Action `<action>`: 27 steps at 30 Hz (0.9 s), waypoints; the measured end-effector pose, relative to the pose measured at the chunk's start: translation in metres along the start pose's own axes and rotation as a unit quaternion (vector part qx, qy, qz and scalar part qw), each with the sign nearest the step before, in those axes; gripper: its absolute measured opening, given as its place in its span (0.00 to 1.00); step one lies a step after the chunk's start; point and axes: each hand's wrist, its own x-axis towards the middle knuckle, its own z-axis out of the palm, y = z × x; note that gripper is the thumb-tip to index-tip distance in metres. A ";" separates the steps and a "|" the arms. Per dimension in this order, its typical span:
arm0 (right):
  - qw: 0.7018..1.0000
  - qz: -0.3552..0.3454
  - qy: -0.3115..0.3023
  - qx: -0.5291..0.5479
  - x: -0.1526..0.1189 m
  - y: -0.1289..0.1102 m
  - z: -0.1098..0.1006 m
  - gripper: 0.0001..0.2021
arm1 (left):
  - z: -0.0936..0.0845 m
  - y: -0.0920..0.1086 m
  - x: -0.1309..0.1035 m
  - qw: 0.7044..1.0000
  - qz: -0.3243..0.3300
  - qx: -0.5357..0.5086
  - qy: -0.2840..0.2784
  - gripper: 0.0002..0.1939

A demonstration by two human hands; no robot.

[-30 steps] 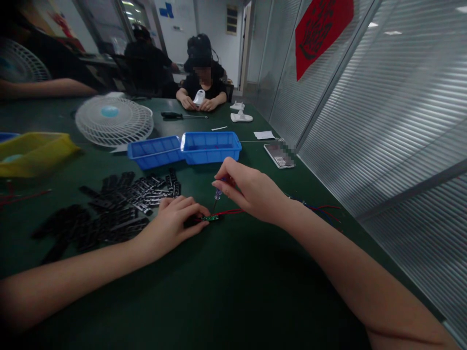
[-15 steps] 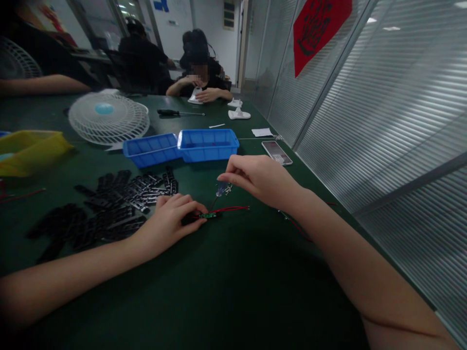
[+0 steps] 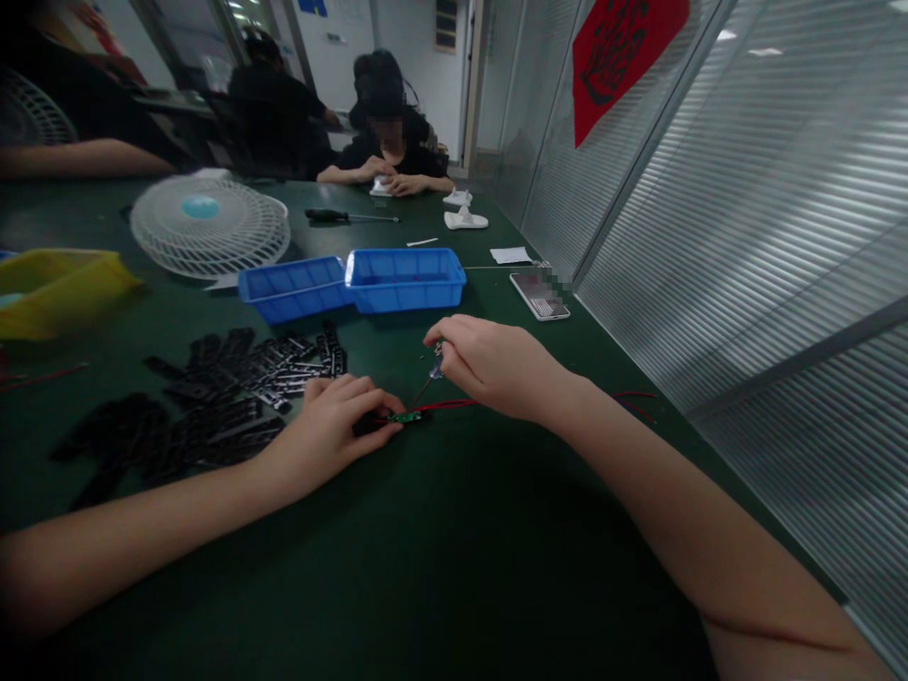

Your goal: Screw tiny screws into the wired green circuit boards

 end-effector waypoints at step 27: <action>0.986 -0.093 0.092 0.104 0.004 0.014 -0.008 0.10 | 0.002 -0.002 -0.001 1.000 0.005 0.001 0.004 0.09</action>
